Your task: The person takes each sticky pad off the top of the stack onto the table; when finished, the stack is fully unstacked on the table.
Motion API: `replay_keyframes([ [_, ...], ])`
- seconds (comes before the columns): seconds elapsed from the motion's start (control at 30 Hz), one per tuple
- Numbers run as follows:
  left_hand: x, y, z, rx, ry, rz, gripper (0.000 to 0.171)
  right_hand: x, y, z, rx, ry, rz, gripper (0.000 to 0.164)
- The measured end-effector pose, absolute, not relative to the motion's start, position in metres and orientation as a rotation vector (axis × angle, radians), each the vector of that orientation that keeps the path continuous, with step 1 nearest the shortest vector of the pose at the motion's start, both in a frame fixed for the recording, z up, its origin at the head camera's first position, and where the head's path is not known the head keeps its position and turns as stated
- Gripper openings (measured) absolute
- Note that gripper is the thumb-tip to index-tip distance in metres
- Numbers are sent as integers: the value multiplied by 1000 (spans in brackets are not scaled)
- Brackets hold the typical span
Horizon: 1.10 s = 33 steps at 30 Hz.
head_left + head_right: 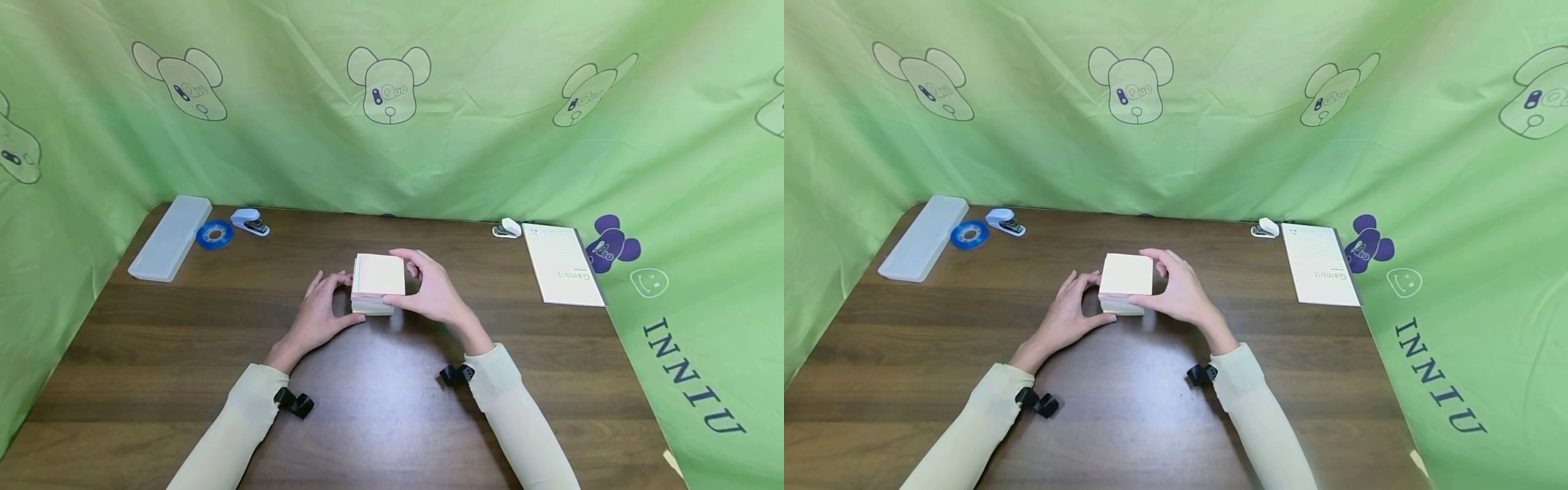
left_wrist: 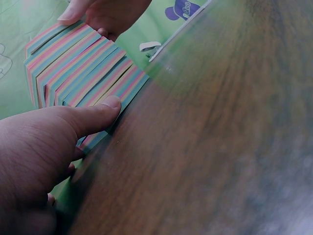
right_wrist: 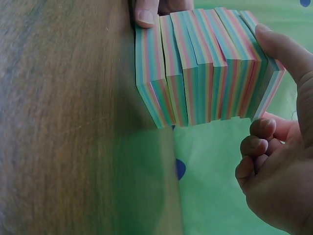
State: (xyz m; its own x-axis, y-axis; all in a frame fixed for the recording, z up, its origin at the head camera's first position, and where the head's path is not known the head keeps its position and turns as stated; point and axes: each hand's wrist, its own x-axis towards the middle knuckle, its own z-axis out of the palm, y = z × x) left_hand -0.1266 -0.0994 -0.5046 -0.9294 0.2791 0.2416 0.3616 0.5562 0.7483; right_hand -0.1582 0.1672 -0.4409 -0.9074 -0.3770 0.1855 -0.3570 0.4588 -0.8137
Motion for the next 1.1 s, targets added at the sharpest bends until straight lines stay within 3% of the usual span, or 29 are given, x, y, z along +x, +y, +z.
replay_keyframes([
  [1.1,-128,-100,-505,-536,-2725,-1332,74,-157,169,-436,-669,2538,-1640,71],
])
